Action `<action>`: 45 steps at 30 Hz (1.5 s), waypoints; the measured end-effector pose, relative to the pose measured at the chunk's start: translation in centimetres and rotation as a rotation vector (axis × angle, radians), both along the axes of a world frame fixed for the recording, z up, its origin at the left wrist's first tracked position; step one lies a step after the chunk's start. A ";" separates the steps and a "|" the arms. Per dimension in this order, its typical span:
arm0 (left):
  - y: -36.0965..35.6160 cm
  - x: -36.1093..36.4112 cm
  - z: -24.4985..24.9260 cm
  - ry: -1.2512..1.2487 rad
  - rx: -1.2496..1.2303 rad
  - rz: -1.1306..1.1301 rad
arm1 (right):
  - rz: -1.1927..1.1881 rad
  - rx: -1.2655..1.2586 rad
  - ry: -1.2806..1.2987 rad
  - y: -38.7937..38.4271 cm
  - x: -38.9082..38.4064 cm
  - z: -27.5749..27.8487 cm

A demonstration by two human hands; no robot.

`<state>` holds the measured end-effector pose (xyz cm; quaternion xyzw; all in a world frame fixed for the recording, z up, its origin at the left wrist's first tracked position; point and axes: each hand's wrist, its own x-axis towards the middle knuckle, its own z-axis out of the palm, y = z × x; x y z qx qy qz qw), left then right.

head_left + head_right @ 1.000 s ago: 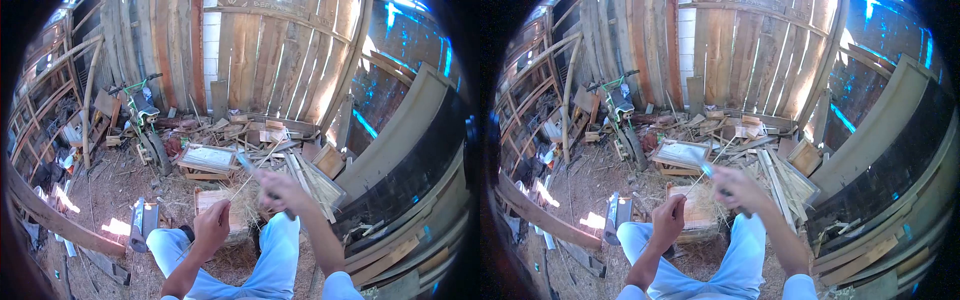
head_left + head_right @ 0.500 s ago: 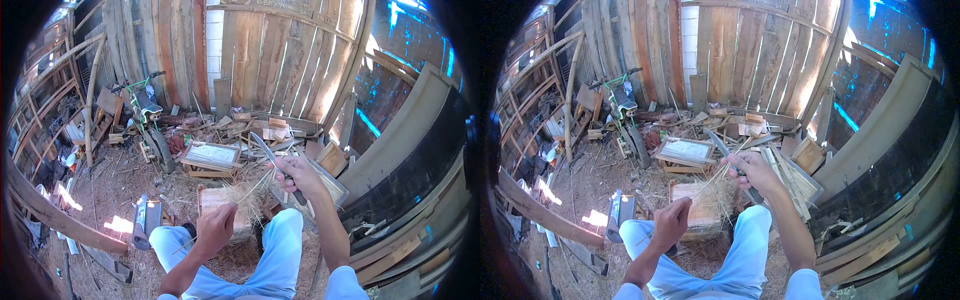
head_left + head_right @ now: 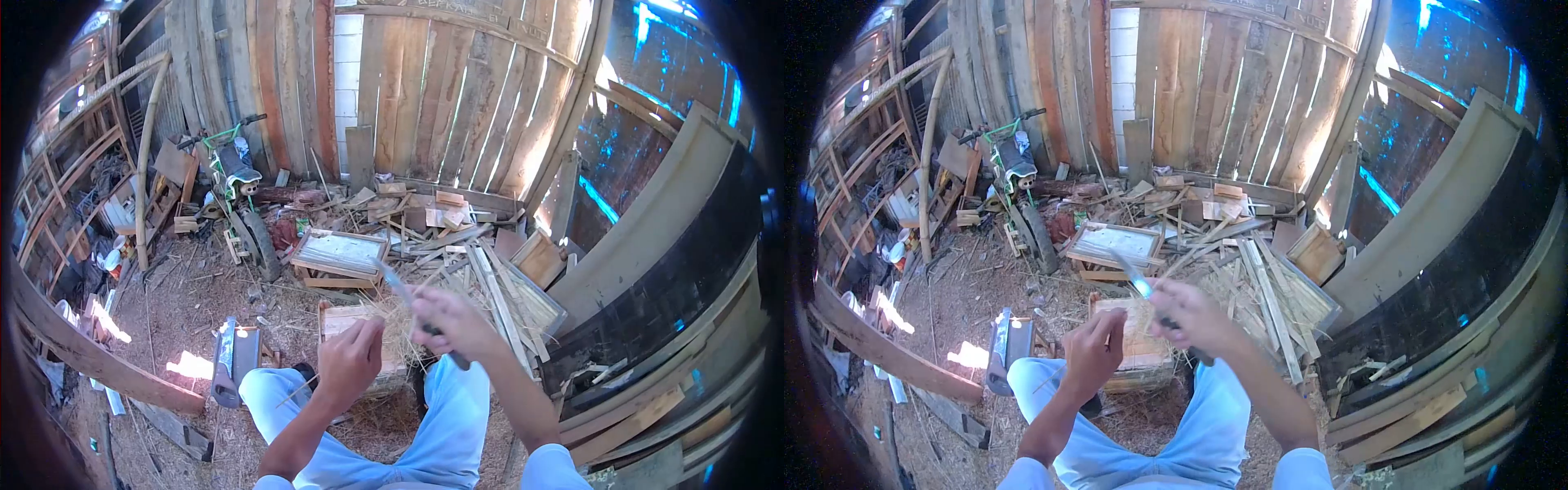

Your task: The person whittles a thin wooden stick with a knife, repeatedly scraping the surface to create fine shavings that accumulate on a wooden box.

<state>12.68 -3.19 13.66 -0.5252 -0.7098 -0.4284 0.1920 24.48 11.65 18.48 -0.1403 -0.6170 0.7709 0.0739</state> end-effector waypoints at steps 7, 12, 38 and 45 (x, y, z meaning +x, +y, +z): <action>-0.6 0.1 0.7 0.135 -0.022 -0.059 | 0.002 -0.018 0.052 1.5 0.7 1.0; -0.9 0.4 0.3 0.157 -0.044 -0.093 | 0.015 -0.086 0.013 1.9 1.0 1.1; -1.6 -1.9 0.2 -0.033 -0.013 -0.038 | -0.195 -0.102 0.265 4.2 0.9 1.2; -2.7 -1.7 -0.2 -0.327 -0.036 -0.153 | -0.273 -0.162 0.437 4.2 2.0 1.5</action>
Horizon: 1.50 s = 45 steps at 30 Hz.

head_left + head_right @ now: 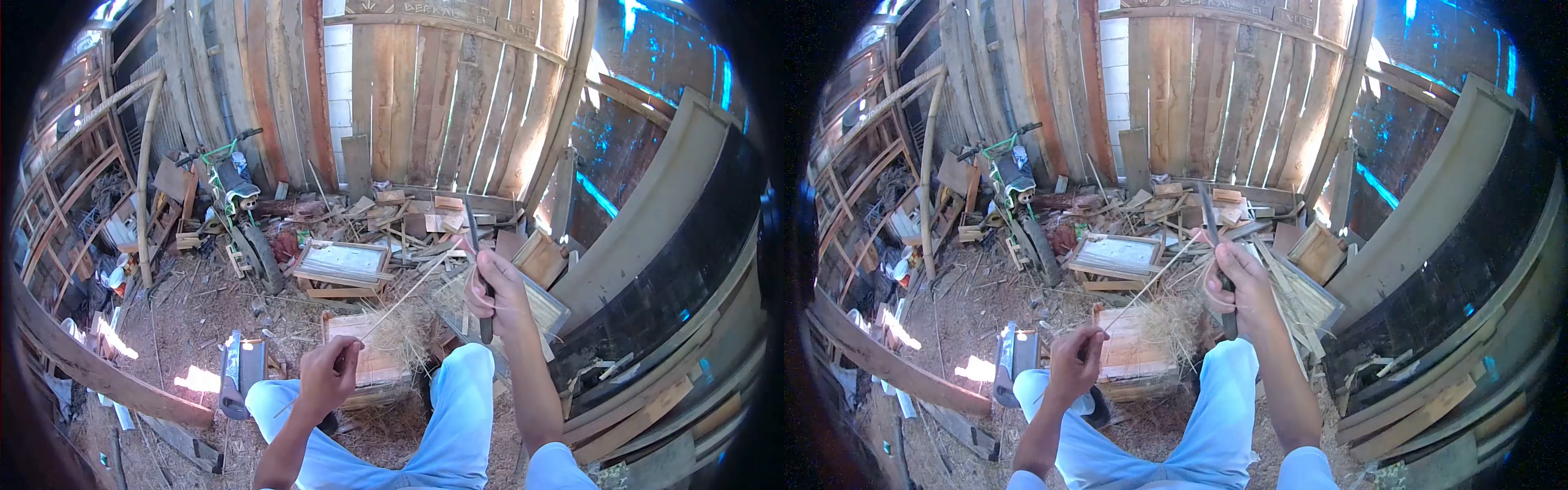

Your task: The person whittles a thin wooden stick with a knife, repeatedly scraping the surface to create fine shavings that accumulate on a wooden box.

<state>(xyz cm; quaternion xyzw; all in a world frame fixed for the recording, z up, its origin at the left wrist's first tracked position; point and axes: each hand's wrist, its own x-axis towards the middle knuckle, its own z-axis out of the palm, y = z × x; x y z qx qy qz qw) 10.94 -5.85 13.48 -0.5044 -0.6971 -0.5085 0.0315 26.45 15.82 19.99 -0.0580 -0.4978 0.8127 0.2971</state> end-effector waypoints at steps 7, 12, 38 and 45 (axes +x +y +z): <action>0.1 1.8 -0.3 -0.188 -0.078 -0.130 | -0.015 0.155 -0.171 -2.4 -0.2 -0.1; 1.4 3.2 0.6 -0.530 0.001 -0.310 | 0.051 0.232 -0.230 -4.2 -0.1 -0.1; 0.2 6.7 -1.4 -0.473 0.023 -0.182 | -0.340 0.108 -0.087 -1.0 2.5 3.8; 1.7 5.9 -0.8 -0.864 0.131 -0.305 | 0.000 0.193 -0.292 -6.2 1.3 -0.1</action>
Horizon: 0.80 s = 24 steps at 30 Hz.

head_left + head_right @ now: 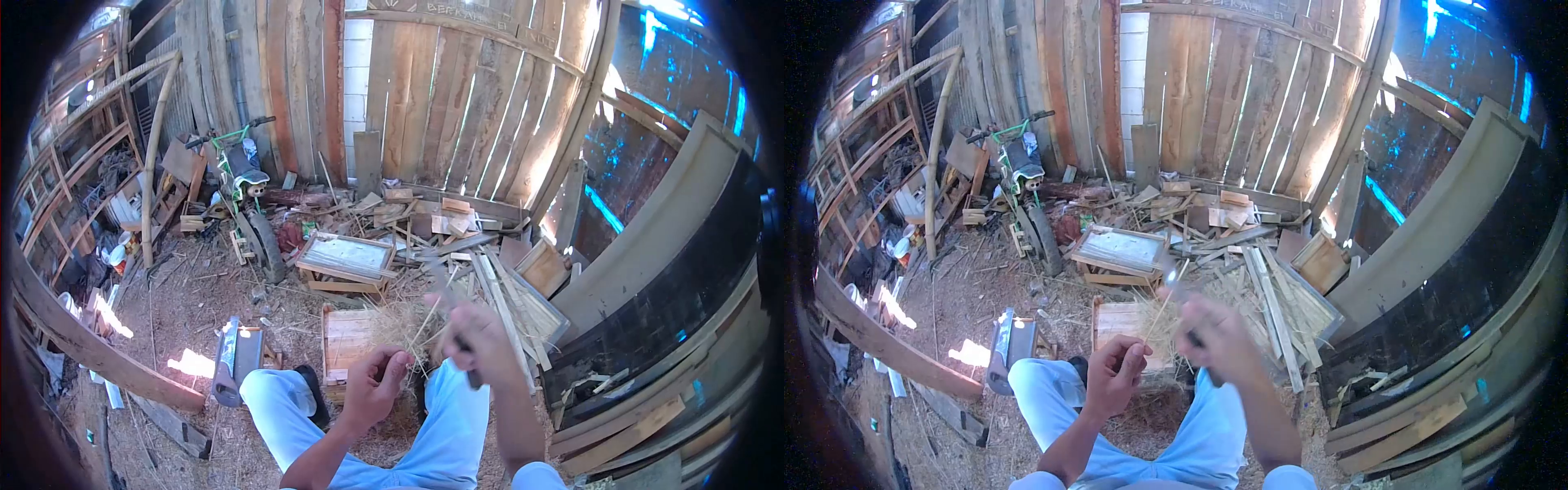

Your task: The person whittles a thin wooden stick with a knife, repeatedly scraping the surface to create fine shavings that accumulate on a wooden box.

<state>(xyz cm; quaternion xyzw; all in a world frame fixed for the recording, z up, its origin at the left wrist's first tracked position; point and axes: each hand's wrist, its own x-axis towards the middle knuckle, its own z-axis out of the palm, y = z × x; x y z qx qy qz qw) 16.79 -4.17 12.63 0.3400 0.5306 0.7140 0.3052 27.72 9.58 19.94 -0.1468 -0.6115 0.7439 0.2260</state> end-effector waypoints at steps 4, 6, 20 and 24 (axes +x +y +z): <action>-0.1 0.2 0.5 -0.021 -0.043 -0.015 | 0.155 -0.046 0.008 -0.8 -1.0 -1.4; -0.5 0.3 0.8 -0.006 -0.057 -0.017 | 0.154 -0.055 0.003 -0.2 -0.8 -0.2; -0.8 0.1 0.5 -0.149 0.063 -0.188 | 0.191 -0.129 -0.007 0.1 -0.1 0.5; -1.2 0.4 1.1 -0.144 0.077 -0.172 | 0.168 -0.038 -0.015 -0.1 -0.2 2.0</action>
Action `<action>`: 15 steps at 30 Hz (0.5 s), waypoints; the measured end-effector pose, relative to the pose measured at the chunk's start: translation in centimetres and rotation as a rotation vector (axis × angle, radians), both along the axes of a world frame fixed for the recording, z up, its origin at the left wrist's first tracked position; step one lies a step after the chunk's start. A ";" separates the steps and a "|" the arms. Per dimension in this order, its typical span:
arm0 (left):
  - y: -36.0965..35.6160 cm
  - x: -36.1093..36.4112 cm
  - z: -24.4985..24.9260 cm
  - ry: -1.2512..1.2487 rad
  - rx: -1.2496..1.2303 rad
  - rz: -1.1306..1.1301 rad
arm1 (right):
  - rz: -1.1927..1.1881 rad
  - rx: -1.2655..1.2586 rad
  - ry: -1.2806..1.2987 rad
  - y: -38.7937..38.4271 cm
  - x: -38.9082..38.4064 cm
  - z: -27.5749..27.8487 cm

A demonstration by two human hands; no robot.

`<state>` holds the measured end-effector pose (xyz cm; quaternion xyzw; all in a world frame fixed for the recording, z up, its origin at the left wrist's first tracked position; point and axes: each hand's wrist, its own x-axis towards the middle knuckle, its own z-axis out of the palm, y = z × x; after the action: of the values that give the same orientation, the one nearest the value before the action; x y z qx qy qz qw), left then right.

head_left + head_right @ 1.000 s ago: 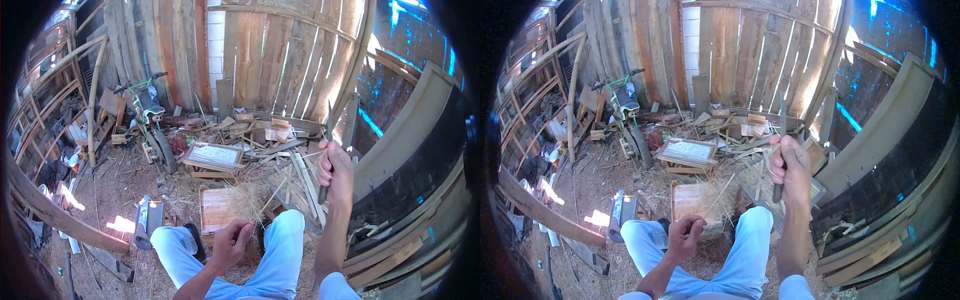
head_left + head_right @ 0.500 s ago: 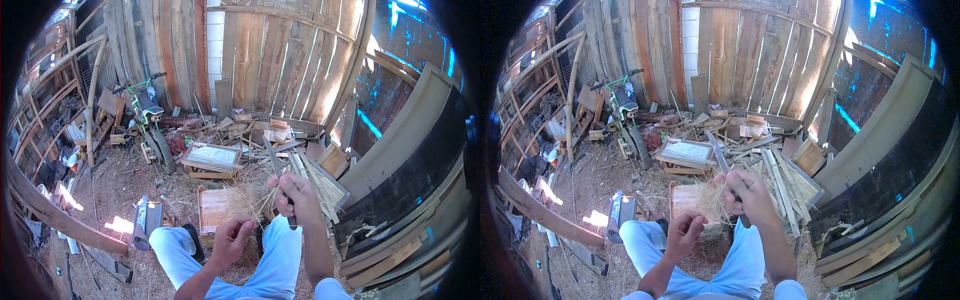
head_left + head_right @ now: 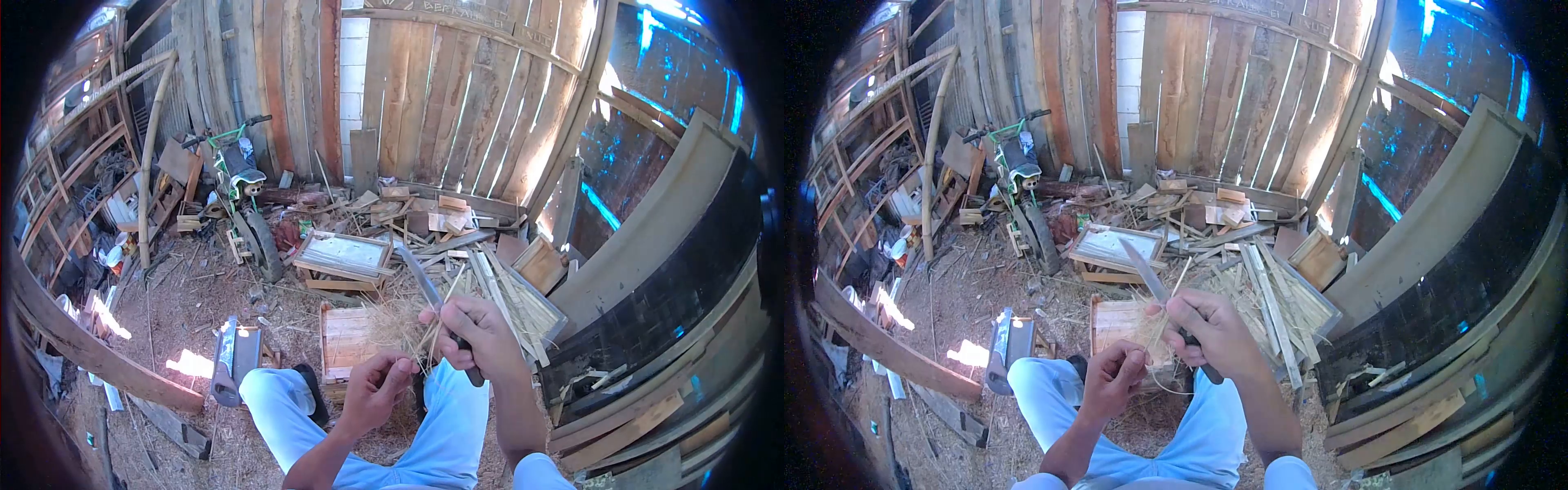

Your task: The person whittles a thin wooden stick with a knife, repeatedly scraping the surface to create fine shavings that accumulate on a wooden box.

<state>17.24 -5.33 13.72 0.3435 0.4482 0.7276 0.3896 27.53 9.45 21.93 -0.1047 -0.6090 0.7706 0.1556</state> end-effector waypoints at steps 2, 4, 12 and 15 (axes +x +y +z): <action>-0.2 0.0 0.0 -0.002 -0.028 -0.018 | -0.020 0.010 0.035 0.3 -0.2 0.5; -0.2 0.1 -0.1 0.012 -0.025 -0.015 | -0.043 0.016 0.074 0.8 -0.3 0.9; -0.7 -0.3 -2.2 0.049 -0.048 0.008 | -0.375 0.017 0.258 4.8 1.4 2.4; 0.0 -0.8 -1.0 -0.072 -0.045 -0.015 | -0.198 0.049 0.137 2.5 0.9 1.6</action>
<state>16.42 -5.29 12.75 0.3117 0.4477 0.7261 0.4186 28.42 11.95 23.49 -0.1075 -0.6024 0.7416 0.2748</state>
